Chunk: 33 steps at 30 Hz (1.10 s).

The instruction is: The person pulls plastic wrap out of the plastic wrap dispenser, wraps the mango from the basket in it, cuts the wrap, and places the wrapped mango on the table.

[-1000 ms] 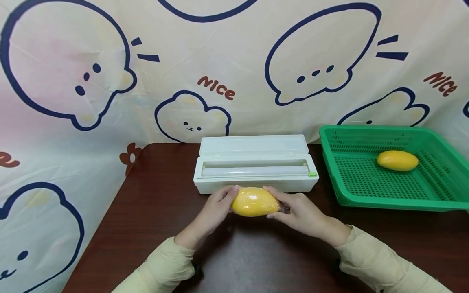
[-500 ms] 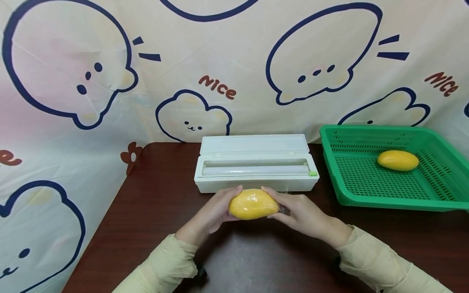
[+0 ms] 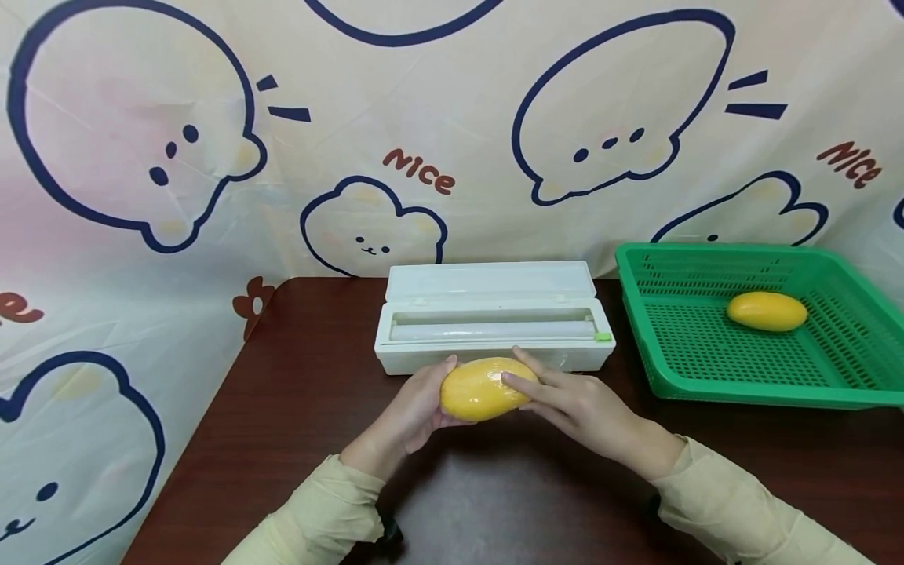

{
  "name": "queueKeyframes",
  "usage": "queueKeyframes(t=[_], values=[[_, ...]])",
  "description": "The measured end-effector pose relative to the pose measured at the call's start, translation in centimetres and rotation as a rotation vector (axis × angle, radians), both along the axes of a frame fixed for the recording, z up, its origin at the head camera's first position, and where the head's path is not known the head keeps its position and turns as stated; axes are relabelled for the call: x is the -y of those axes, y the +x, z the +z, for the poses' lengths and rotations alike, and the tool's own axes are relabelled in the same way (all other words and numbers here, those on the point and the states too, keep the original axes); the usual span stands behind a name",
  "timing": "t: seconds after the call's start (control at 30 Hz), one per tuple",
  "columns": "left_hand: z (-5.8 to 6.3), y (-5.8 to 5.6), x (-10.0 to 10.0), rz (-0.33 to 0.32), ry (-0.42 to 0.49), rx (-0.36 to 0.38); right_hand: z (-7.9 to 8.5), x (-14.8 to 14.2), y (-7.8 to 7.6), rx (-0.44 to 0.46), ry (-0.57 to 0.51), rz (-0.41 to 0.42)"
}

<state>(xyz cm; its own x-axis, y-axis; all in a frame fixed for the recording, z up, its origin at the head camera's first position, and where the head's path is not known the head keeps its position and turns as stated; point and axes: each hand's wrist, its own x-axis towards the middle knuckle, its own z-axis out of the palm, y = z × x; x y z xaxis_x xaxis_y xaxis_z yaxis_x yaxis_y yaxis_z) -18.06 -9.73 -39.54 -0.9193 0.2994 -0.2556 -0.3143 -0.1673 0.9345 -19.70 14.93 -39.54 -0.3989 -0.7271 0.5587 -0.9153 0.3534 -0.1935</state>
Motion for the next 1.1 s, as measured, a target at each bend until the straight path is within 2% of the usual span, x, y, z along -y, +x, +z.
queueKeyframes(t=[0.2,0.27,0.37,0.43,0.53,0.63,0.77,0.83,0.93,1.1], values=[[0.0,0.1,-0.1,-0.016,0.009,0.02,0.5,-0.1,0.0,-0.08,-0.069,0.062],[0.0,0.1,-0.1,-0.016,0.013,0.024,0.5,-0.2,-0.1,-0.133,-0.073,0.07],[0.0,0.1,0.1,0.002,0.005,-0.004,0.4,-0.4,-0.2,-0.199,-0.069,0.051],[0.1,0.1,0.2,0.025,-0.01,-0.037,0.4,-0.7,-0.1,-0.212,-0.084,0.02],[0.1,0.1,0.4,0.051,-0.051,-0.078,0.4,-1.0,0.2,-0.163,-0.163,-0.041],[0.2,0.3,0.4,0.061,-0.067,-0.094,0.7,-1.0,0.9,-0.006,-0.23,-0.147],[0.3,0.9,-0.1,0.063,-0.059,-0.134,1.4,-0.5,1.9,0.417,-0.191,-0.338],[0.3,1.2,-0.5,0.069,-0.054,-0.166,1.7,-0.1,2.2,0.638,-0.164,-0.393],[0.5,1.7,-0.9,0.084,-0.054,-0.196,2.0,0.4,2.4,0.897,-0.204,-0.375],[0.5,1.8,-1.3,0.094,-0.055,-0.205,2.9,1.0,2.4,1.317,-0.422,-0.223]])
